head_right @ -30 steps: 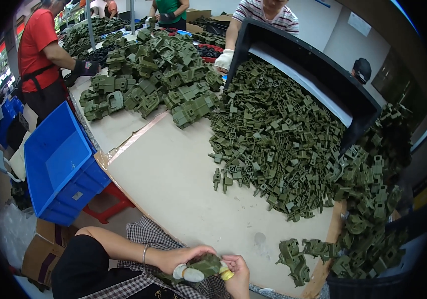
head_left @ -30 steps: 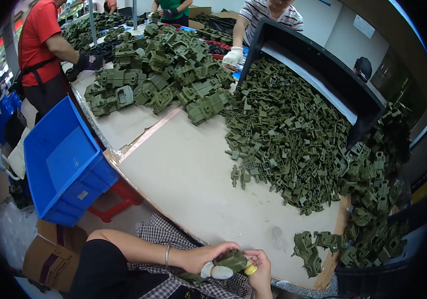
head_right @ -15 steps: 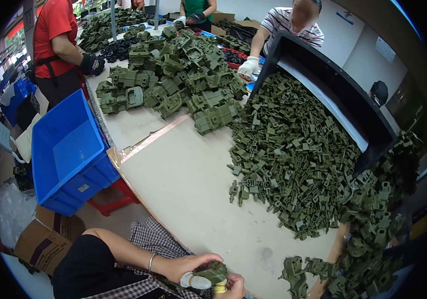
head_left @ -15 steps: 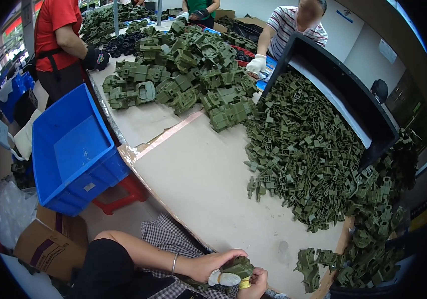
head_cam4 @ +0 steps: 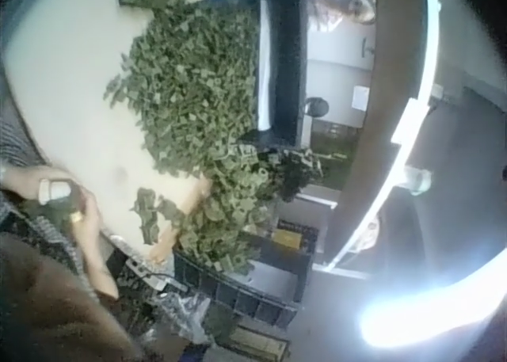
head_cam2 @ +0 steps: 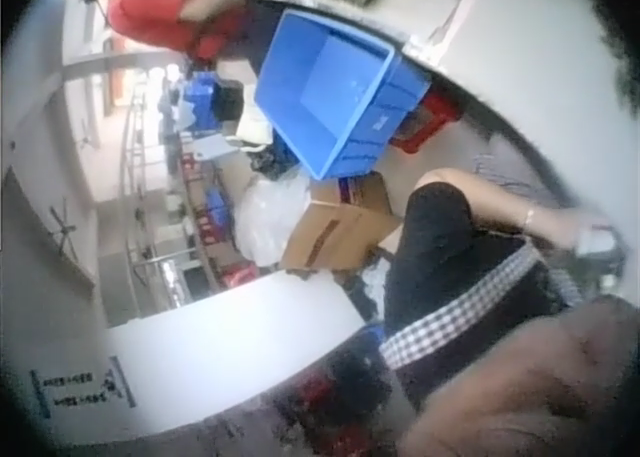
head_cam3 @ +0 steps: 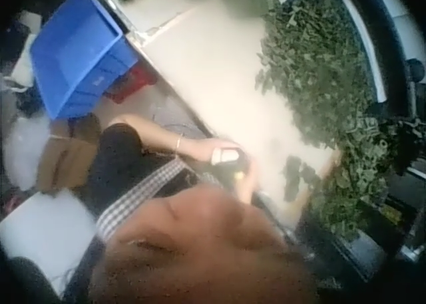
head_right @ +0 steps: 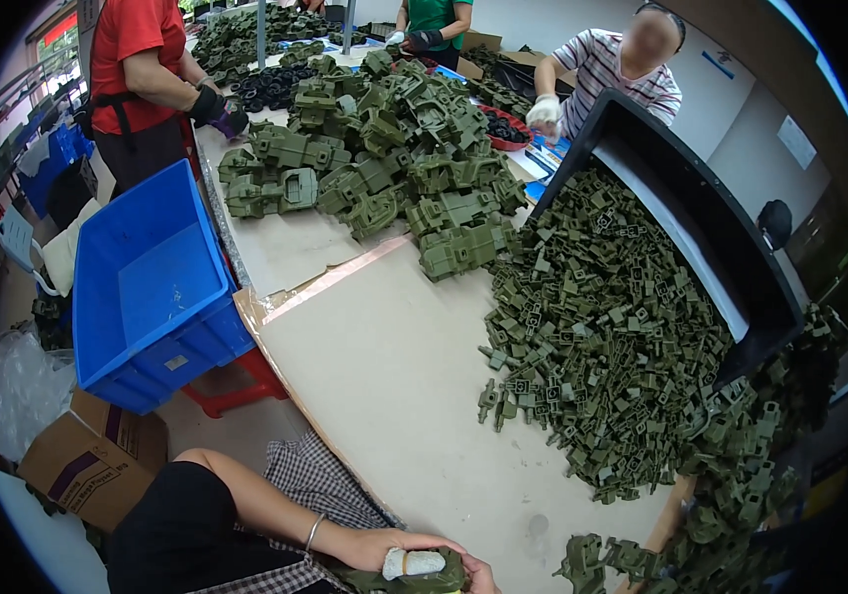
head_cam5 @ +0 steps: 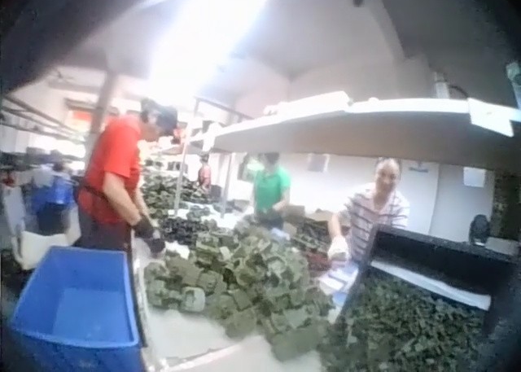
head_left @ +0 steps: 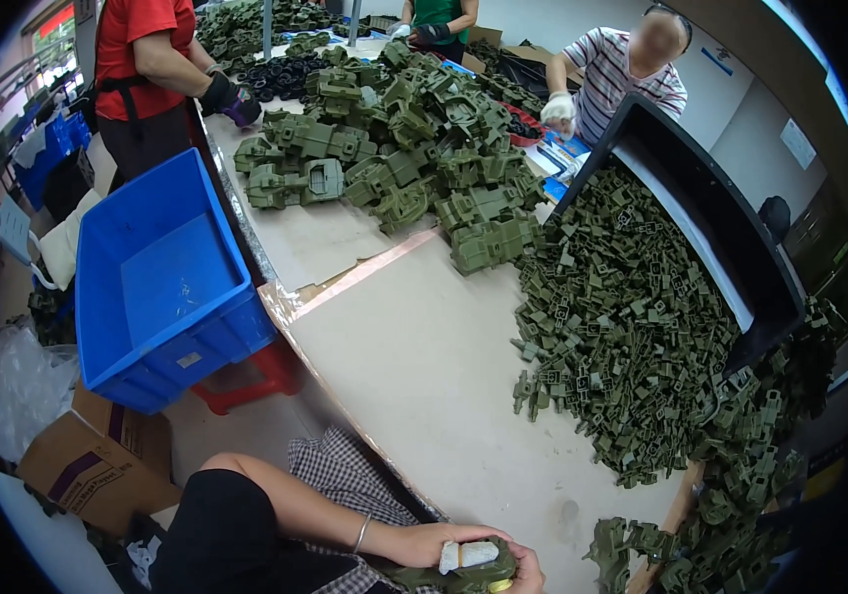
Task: The person assembles plastic toy parts together by hand and places the assembled pieces onto a pile on the table.
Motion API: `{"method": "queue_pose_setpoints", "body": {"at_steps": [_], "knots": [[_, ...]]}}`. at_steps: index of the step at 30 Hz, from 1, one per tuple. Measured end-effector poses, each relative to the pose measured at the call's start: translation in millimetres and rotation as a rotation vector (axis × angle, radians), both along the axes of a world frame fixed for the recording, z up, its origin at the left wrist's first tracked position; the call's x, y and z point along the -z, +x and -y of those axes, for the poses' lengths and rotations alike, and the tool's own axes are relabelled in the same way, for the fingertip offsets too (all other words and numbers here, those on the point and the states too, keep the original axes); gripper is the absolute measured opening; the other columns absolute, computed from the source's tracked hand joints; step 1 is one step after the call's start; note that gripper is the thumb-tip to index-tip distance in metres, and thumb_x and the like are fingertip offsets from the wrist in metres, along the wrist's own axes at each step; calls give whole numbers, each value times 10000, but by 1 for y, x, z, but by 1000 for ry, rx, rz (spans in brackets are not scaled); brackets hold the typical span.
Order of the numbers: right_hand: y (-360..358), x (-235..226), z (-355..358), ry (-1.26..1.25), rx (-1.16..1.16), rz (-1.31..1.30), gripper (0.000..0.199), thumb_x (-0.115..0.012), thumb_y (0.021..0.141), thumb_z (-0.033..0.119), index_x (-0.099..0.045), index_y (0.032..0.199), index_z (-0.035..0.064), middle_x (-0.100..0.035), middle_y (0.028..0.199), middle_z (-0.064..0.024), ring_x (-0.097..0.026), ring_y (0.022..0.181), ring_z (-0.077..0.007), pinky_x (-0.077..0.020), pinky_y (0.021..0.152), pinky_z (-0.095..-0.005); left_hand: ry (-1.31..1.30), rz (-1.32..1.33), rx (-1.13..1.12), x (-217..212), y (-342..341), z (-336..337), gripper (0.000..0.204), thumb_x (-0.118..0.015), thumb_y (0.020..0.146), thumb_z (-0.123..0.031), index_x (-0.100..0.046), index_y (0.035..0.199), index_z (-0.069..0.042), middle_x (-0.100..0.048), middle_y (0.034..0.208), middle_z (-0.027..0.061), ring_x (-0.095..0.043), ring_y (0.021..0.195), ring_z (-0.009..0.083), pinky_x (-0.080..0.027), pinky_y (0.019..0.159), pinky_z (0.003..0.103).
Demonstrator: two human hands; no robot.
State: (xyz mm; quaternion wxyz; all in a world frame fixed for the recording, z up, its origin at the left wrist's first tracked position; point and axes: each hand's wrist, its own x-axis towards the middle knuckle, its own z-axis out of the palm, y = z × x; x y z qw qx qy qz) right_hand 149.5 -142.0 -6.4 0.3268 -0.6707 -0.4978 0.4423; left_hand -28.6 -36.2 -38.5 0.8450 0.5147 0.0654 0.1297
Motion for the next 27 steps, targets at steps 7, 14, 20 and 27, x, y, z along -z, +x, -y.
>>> {"method": "queue_pose_setpoints", "body": {"at_steps": [7, 14, 20, 27], "knots": [[5, 10, 0, -96, 34, -171, 325, -529, 782, 149, -544, 1072, 4, -570, 1030, -135, -532, 950, -234, -416, 841, -351, -56, 174, 34, 13, -1, -1, 567, -478, 907, -223, -227, 1386, -52, -339, 1381, 91, -327, 1271, 179, -263, 1045, 313], [-1, -13, -11, 46, -90, 199, 322, -567, 786, 187, -558, 1070, 37, -574, 1032, -154, -537, 952, -249, -409, 865, -371, -6, 203, 79, 3, -3, -3, 561, -470, 917, -237, -229, 1386, -47, -313, 1399, 95, -299, 1289, 182, -242, 1056, 319], [-18, 4, -23, 216, 49, 68, 247, -636, 761, 2, -553, 993, -15, -641, 818, -99, -608, 727, -127, -489, 641, -254, -148, 131, -67, 14, -5, -7, 582, -552, 854, -92, -275, 1363, -34, -362, 1367, 100, -345, 1256, 171, -266, 1046, 305], [-21, -14, -12, 91, 177, -402, 310, -626, 752, -39, -553, 1053, -41, -627, 907, -90, -596, 799, -122, -459, 697, -220, -226, 46, -90, -5, -23, 7, 546, -606, 819, -143, -361, 1291, -20, -476, 1241, 115, -483, 1105, 160, -394, 920, 309]]}}
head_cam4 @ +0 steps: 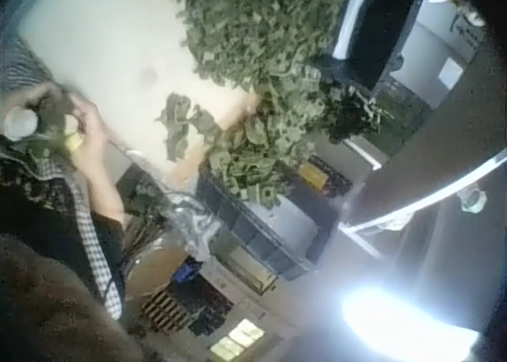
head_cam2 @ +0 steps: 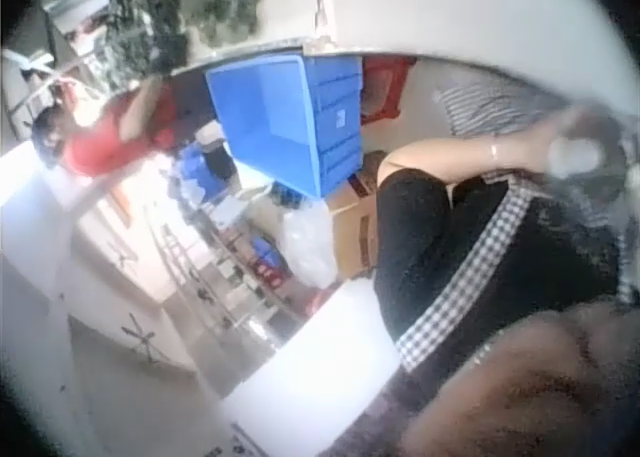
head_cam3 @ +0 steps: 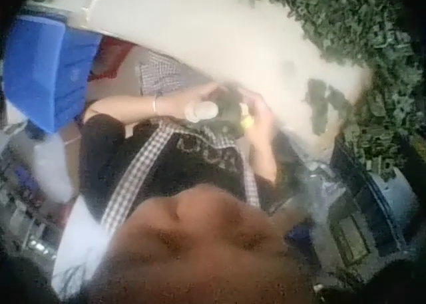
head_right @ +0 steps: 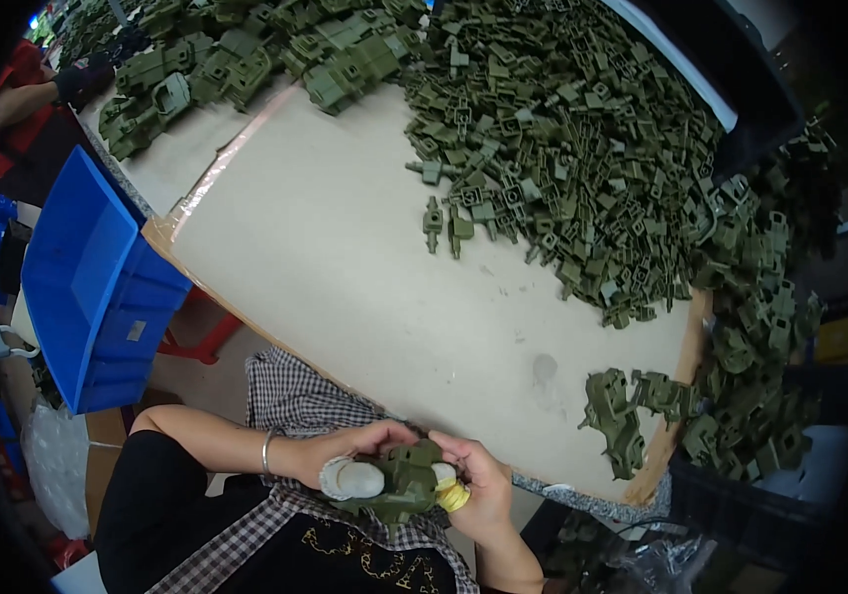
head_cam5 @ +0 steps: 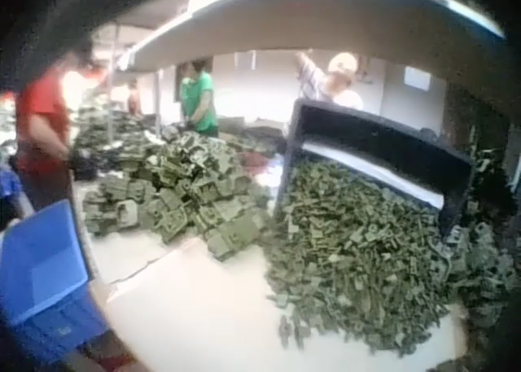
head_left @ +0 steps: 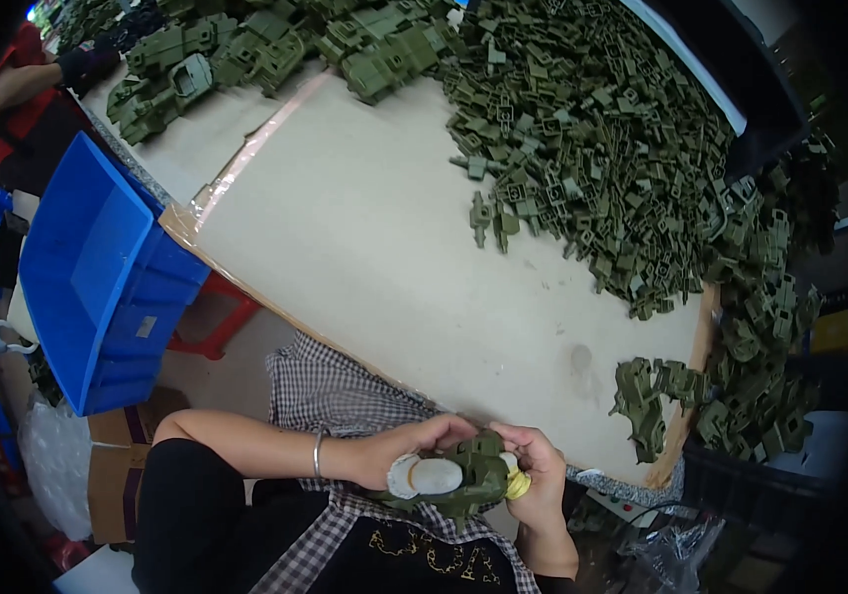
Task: The person assembles plastic toy parts together by hand and places the assembled pieces onto a pile on the table.
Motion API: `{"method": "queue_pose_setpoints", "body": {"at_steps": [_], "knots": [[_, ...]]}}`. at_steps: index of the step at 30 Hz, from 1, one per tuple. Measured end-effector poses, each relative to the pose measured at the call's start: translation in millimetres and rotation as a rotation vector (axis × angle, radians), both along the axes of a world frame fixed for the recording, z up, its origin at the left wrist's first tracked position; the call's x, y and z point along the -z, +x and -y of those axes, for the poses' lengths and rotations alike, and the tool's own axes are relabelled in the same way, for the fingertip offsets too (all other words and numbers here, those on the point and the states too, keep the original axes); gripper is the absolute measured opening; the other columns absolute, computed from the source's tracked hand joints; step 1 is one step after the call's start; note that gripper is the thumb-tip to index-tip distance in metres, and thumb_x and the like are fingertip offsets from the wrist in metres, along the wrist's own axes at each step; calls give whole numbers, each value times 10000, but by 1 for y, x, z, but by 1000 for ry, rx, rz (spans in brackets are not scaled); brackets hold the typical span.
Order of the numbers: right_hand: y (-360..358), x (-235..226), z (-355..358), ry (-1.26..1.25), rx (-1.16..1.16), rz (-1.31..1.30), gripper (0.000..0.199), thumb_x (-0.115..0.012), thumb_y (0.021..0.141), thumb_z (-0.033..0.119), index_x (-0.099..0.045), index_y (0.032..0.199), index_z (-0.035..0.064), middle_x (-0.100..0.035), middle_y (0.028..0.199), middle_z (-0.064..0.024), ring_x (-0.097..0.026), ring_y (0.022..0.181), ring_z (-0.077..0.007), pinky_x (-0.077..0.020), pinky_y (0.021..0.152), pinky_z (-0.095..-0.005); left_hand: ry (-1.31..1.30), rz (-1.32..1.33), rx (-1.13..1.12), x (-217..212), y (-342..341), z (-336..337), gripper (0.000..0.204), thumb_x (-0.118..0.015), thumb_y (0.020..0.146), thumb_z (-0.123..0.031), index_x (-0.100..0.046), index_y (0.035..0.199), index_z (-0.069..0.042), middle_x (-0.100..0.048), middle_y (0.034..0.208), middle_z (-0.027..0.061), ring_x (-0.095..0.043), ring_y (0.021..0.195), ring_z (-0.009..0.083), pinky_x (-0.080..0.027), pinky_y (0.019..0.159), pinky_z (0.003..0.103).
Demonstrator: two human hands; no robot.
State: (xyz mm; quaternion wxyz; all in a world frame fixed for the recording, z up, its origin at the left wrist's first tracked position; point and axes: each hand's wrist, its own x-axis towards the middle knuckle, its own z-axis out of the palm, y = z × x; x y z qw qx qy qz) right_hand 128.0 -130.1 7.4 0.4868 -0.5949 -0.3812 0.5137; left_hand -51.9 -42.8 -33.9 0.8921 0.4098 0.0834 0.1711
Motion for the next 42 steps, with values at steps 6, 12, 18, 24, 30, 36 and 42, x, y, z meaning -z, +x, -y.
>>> {"method": "queue_pose_setpoints", "body": {"at_steps": [6, 12, 18, 24, 30, 36, 42], "knots": [[1, -10, -6, 213, -152, 565, 334, -655, 719, -19, -574, 1043, -46, -607, 842, -56, -586, 776, -121, -452, 707, -220, 433, -79, 158, -3, 2, -9, 410, -628, 788, -181, -474, 1109, 22, -609, 960, 151, -602, 879, 198, -469, 759, 307], [16, -17, 10, 115, -262, 262, 344, -664, 722, 66, -586, 1049, -5, -627, 867, -115, -616, 715, -192, -486, 623, -265, 392, -39, 243, -5, 2, -3, 396, -664, 752, -220, -504, 1016, 27, -605, 835, 124, -599, 736, 189, -459, 652, 305], [31, -24, 7, 202, -463, 586, 284, -678, 670, 92, -580, 919, -4, -583, 800, -105, -595, 651, -242, -480, 573, -287, 437, 6, 256, -8, 8, -2, 392, -668, 746, -219, -498, 987, 39, -599, 805, 142, -609, 690, 241, -455, 586, 315], [26, -39, 5, 266, -564, 662, 281, -678, 623, 101, -547, 850, -1, -536, 725, -104, -558, 590, -276, -460, 521, -332, 643, -93, 299, -24, 10, -5, 422, -695, 701, -219, -500, 980, 31, -583, 750, 150, -606, 622, 278, -445, 526, 337], [31, -34, -9, 138, -633, 659, 277, -669, 610, 89, -527, 826, -10, -541, 729, -116, -567, 597, -296, -460, 522, -341, 501, -51, 296, -16, 15, -14, 340, -663, 717, -231, -507, 894, 13, -562, 686, 131, -603, 633, 271, -447, 553, 328], [32, -33, -21, 271, -680, 604, 274, -662, 610, 91, -531, 838, 14, -542, 739, -103, -564, 605, -293, -460, 526, -345, 591, -40, 325, -10, 13, -14, 405, -650, 727, -254, -496, 950, 48, -576, 670, 178, -593, 598, 304, -447, 549, 358], [34, -31, -25, 217, -675, 577, 230, -650, 629, 77, -527, 812, 14, -537, 727, -118, -566, 617, -302, -458, 528, -336, 563, -51, 286, -11, 16, -20, 380, -670, 724, -293, -535, 899, 15, -592, 744, 147, -608, 668, 261, -452, 572, 319]]}}
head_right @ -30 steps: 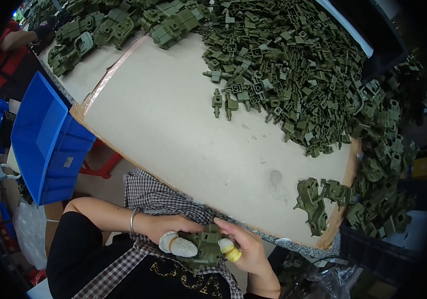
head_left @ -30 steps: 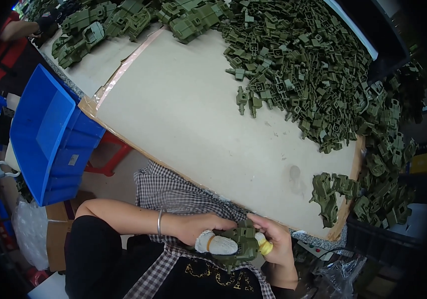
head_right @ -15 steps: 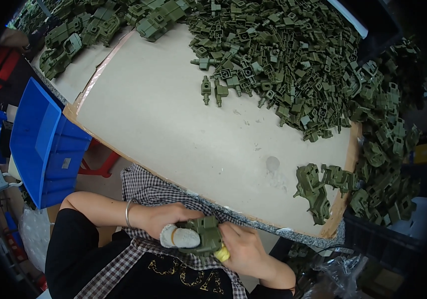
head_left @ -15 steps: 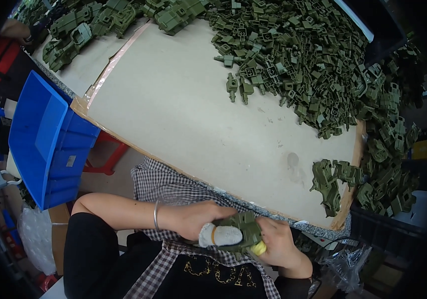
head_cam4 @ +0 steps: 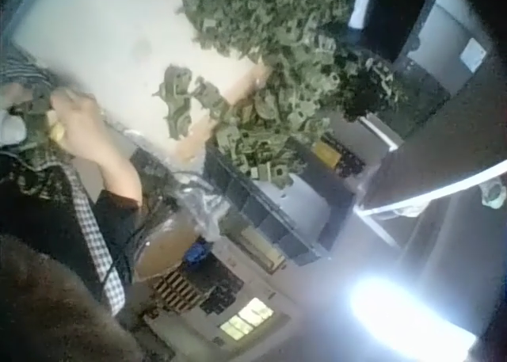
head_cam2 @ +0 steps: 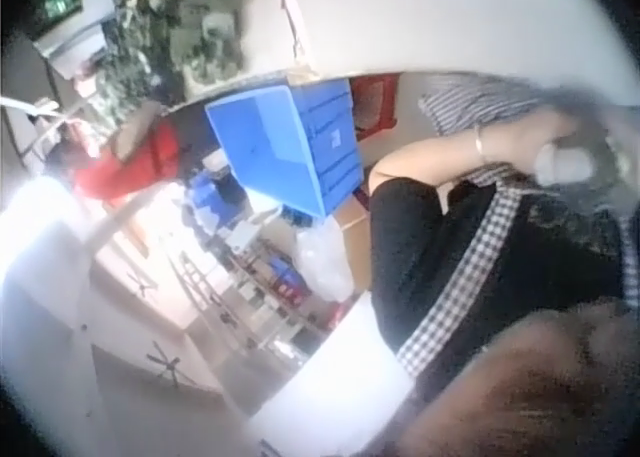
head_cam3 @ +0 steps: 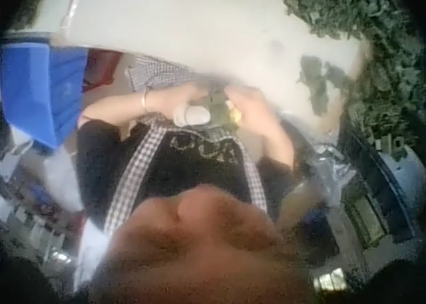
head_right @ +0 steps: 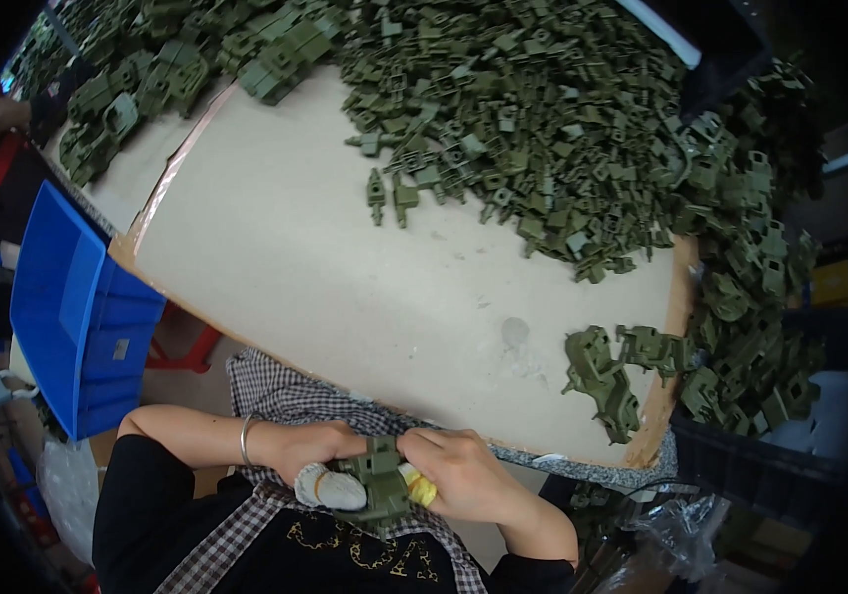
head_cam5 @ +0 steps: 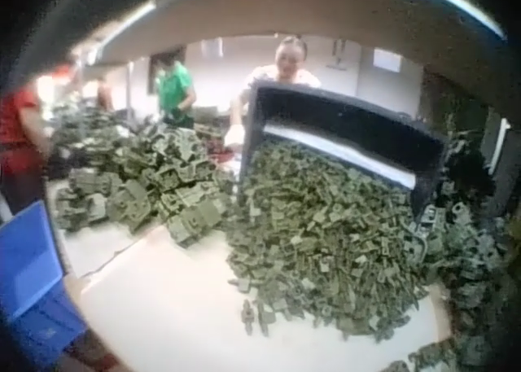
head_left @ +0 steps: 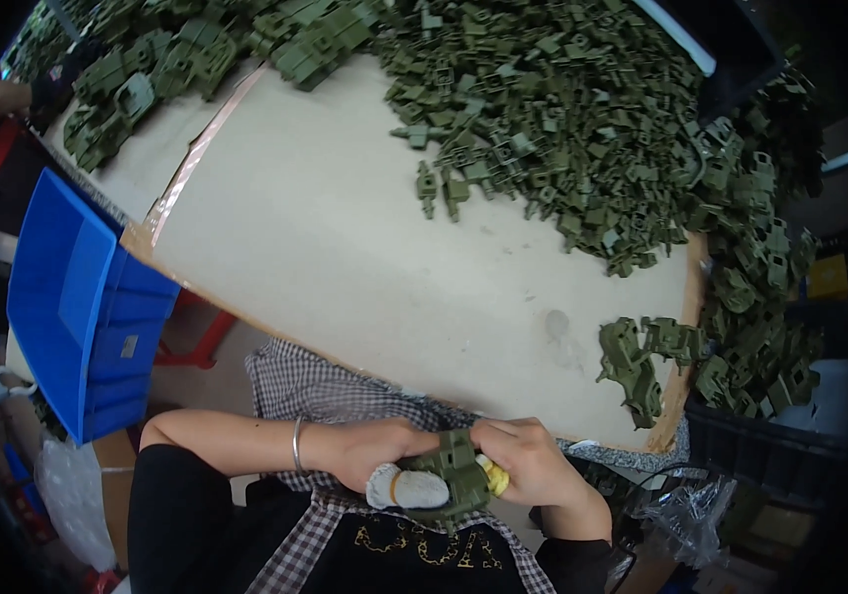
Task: The person assembles plastic toy parts together by hand and places the assembled pieces onto a pile on the table.
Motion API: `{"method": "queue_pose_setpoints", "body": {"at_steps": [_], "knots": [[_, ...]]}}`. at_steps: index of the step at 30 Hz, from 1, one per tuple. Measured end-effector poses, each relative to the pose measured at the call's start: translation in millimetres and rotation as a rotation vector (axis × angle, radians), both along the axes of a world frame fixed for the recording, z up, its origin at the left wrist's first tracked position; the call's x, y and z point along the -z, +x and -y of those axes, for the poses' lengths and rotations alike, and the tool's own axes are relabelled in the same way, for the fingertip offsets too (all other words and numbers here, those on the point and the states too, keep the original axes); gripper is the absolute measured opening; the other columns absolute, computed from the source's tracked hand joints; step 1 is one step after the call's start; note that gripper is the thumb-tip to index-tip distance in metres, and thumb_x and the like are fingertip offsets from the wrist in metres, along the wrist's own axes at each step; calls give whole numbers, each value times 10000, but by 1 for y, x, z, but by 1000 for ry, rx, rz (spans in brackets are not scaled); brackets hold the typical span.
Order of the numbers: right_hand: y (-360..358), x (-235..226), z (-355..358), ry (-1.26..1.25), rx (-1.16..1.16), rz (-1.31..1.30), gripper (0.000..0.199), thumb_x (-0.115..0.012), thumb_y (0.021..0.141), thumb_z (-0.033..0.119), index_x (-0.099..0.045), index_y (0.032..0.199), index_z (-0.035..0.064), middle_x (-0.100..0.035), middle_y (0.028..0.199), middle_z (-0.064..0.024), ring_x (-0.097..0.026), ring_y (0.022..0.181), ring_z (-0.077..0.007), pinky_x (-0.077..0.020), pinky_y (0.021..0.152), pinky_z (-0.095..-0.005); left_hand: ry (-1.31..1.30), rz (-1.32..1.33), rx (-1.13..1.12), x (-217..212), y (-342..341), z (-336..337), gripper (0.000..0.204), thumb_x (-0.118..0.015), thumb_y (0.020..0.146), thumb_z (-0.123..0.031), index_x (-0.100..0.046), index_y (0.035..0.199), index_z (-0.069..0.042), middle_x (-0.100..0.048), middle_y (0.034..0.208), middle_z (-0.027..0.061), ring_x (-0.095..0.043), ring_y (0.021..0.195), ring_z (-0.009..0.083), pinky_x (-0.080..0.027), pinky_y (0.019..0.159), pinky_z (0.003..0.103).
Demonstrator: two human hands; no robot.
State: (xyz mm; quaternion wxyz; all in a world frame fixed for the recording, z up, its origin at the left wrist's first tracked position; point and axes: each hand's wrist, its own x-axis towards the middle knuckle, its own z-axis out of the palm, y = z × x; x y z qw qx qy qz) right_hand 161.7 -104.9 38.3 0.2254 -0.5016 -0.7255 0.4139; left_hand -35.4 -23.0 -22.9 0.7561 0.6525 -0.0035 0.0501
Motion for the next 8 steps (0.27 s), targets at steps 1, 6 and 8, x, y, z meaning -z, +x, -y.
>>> {"method": "queue_pose_setpoints", "body": {"at_steps": [1, 6, 8], "knots": [[0, 3, -2, 12, 14, 12, 230, -650, 629, 77, -527, 812, 14, -537, 727, -118, -566, 617, -302, -458, 528, -336, -33, -15, -31, -1, 1, -2, 386, -654, 741, -296, -534, 931, 18, -609, 796, 136, -620, 723, 236, -464, 613, 307], [17, 25, -8, -93, 530, -389, 99, -608, 755, 26, -549, 834, 17, -630, 767, -66, -613, 673, -157, -473, 581, -286, -424, -169, -65, 5, 23, -29, 437, -611, 814, -298, -499, 1118, -5, -561, 1138, 101, -519, 1066, 174, -399, 892, 300], [25, 18, -19, -188, 740, -866, 197, -610, 816, 79, -617, 1012, 100, -656, 910, -91, -619, 854, -176, -498, 764, -284, -302, 37, -62, 2, 8, -33, 829, -594, 815, -382, -83, 1417, -128, -83, 1471, 124, -117, 1349, 239, -153, 1085, 336]]}}
